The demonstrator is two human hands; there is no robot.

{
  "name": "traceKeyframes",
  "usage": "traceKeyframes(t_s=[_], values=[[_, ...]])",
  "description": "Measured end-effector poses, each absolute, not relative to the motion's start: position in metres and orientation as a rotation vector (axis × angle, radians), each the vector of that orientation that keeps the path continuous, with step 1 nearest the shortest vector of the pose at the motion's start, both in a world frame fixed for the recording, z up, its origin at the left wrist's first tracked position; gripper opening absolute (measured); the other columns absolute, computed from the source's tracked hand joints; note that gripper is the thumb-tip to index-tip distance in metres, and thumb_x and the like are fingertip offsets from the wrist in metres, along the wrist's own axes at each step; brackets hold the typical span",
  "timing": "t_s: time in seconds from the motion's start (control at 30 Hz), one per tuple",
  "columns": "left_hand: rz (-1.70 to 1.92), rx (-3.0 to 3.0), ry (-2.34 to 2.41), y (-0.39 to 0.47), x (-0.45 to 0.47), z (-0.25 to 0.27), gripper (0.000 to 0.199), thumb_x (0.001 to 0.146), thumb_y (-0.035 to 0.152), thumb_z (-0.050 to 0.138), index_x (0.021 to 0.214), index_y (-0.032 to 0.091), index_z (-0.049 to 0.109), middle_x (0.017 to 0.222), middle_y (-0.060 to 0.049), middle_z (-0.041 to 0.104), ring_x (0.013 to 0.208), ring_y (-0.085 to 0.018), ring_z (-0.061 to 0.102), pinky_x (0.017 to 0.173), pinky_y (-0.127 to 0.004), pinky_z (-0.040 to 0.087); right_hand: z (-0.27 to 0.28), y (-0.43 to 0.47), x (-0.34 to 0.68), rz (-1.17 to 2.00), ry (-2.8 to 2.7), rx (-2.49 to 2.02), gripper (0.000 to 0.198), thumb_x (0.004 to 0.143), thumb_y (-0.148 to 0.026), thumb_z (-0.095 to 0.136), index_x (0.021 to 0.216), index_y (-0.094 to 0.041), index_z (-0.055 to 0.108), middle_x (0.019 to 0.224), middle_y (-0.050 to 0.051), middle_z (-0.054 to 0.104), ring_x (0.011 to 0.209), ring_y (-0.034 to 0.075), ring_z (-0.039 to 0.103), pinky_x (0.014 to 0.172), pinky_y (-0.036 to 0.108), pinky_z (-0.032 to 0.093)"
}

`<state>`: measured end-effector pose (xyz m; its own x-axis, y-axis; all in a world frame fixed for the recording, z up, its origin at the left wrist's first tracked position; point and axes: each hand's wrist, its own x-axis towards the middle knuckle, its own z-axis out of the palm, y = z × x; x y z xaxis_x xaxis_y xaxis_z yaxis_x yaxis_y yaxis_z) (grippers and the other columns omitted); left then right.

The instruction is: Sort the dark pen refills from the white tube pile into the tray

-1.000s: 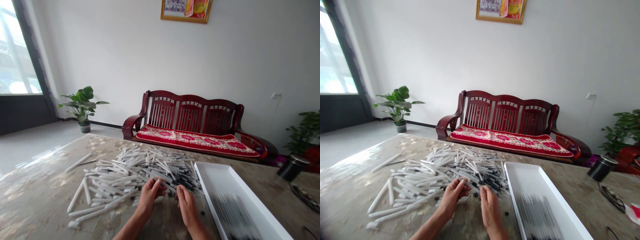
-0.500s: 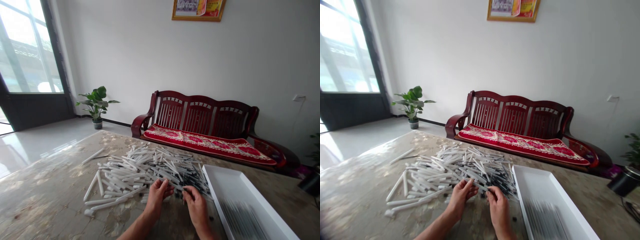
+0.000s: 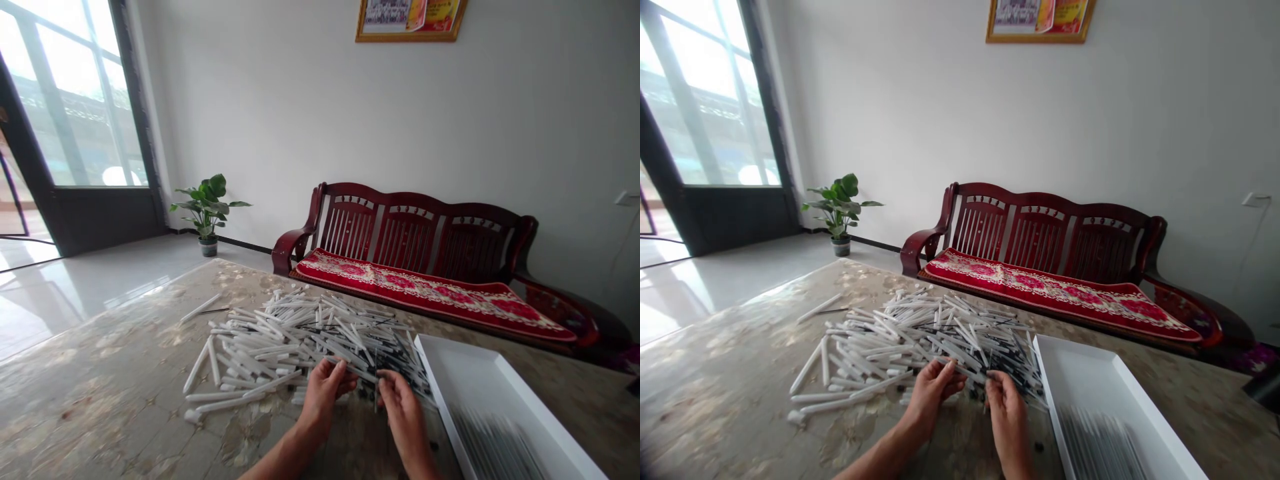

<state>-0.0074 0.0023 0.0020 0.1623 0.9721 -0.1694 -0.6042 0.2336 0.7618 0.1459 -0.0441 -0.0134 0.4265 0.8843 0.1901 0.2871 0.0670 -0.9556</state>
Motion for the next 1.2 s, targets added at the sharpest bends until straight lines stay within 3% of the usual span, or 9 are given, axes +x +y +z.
traceKeyframes(t_s=[0.17, 0.27, 0.37, 0.53, 0.7, 0.8, 0.93, 1.1, 1.2], values=[[1.234, 0.628, 0.744, 0.0022, -0.0079, 0.0023, 0.045, 0.052, 0.047, 0.090, 0.075, 0.015, 0.066, 0.067, -0.003, 0.072, 0.062, -0.016, 0.070, 0.061, -0.026, 0.056, -0.0147, -0.0435, 0.1467, 0.655, -1.156, -1.531, 0.052, 0.078, -0.071, 0.051, 0.067, -0.022, 0.065, 0.055, 0.002, 0.060, 0.049, 0.018, 0.055, 0.047, 0.028, 0.045], [1.246, 0.621, 0.753, 0.0025, -0.0077, 0.0018, 0.045, 0.051, 0.048, 0.090, 0.074, 0.015, 0.066, 0.067, -0.003, 0.072, 0.063, -0.017, 0.070, 0.062, -0.027, 0.056, -0.0140, -0.0431, 0.1468, 0.603, -1.161, -1.491, 0.051, 0.073, -0.069, 0.060, 0.083, -0.020, 0.070, 0.068, 0.004, 0.068, 0.057, 0.020, 0.060, 0.055, 0.029, 0.050], [1.243, 0.625, 0.751, 0.0028, -0.0076, 0.0017, 0.045, 0.052, 0.047, 0.090, 0.074, 0.015, 0.067, 0.067, -0.002, 0.072, 0.063, -0.017, 0.070, 0.063, -0.027, 0.056, -0.0172, -0.0425, 0.1464, 0.659, -1.106, -1.472, 0.056, 0.077, -0.070, 0.056, 0.096, -0.019, 0.070, 0.074, 0.006, 0.070, 0.059, 0.020, 0.062, 0.052, 0.028, 0.049], [1.228, 0.672, 0.768, 0.0025, -0.0072, -0.0005, 0.047, 0.052, 0.049, 0.089, 0.075, 0.015, 0.067, 0.068, -0.003, 0.073, 0.063, -0.017, 0.070, 0.061, -0.027, 0.056, -0.0212, -0.0400, 0.1469, 0.781, -1.084, -1.505, 0.058, 0.075, -0.075, 0.053, 0.073, -0.020, 0.068, 0.059, 0.004, 0.064, 0.047, 0.018, 0.057, 0.037, 0.025, 0.038], [1.244, 0.677, 0.778, 0.0029, -0.0069, -0.0037, 0.045, 0.054, 0.049, 0.088, 0.074, 0.016, 0.066, 0.067, -0.002, 0.072, 0.064, -0.018, 0.071, 0.062, -0.026, 0.056, -0.0152, -0.0397, 0.1456, 0.794, -1.052, -1.410, 0.057, 0.066, -0.068, 0.069, 0.091, -0.017, 0.072, 0.072, 0.007, 0.072, 0.059, 0.021, 0.065, 0.039, 0.024, 0.042], [1.251, 0.669, 0.784, 0.0030, -0.0076, -0.0027, 0.043, 0.055, 0.049, 0.087, 0.074, 0.016, 0.066, 0.067, -0.002, 0.072, 0.064, -0.017, 0.070, 0.063, -0.026, 0.057, -0.0145, -0.0422, 0.1411, 0.802, -0.978, -1.428, 0.058, 0.073, -0.070, 0.061, 0.097, -0.018, 0.070, 0.075, 0.006, 0.072, 0.056, 0.018, 0.064, 0.034, 0.021, 0.036], [1.237, 0.692, 0.796, 0.0024, -0.0085, -0.0009, 0.046, 0.052, 0.050, 0.088, 0.074, 0.016, 0.068, 0.067, -0.003, 0.073, 0.064, -0.018, 0.071, 0.061, -0.027, 0.057, -0.0165, -0.0436, 0.1377, 0.889, -0.953, -1.469, 0.057, 0.077, -0.074, 0.053, 0.079, -0.018, 0.068, 0.062, 0.003, 0.066, 0.045, 0.014, 0.058, 0.031, 0.017, 0.026], [1.247, 0.715, 0.847, 0.0028, -0.0087, -0.0022, 0.045, 0.055, 0.052, 0.086, 0.072, 0.016, 0.065, 0.065, -0.003, 0.071, 0.065, -0.020, 0.072, 0.061, -0.027, 0.057, -0.0175, -0.0378, 0.1426, 0.888, -0.997, -1.408, 0.058, 0.065, -0.071, 0.068, 0.083, -0.016, 0.070, 0.065, 0.006, 0.070, 0.052, 0.019, 0.064, 0.034, 0.021, 0.040], [1.254, 0.695, 0.858, 0.0043, -0.0093, -0.0022, 0.046, 0.055, 0.053, 0.085, 0.072, 0.017, 0.062, 0.065, -0.002, 0.070, 0.065, -0.020, 0.072, 0.060, -0.027, 0.058, -0.0176, -0.0358, 0.1466, 0.822, -1.062, -1.412, 0.051, 0.066, -0.063, 0.071, 0.087, -0.017, 0.073, 0.067, 0.006, 0.072, 0.055, 0.020, 0.066, 0.041, 0.025, 0.048]])
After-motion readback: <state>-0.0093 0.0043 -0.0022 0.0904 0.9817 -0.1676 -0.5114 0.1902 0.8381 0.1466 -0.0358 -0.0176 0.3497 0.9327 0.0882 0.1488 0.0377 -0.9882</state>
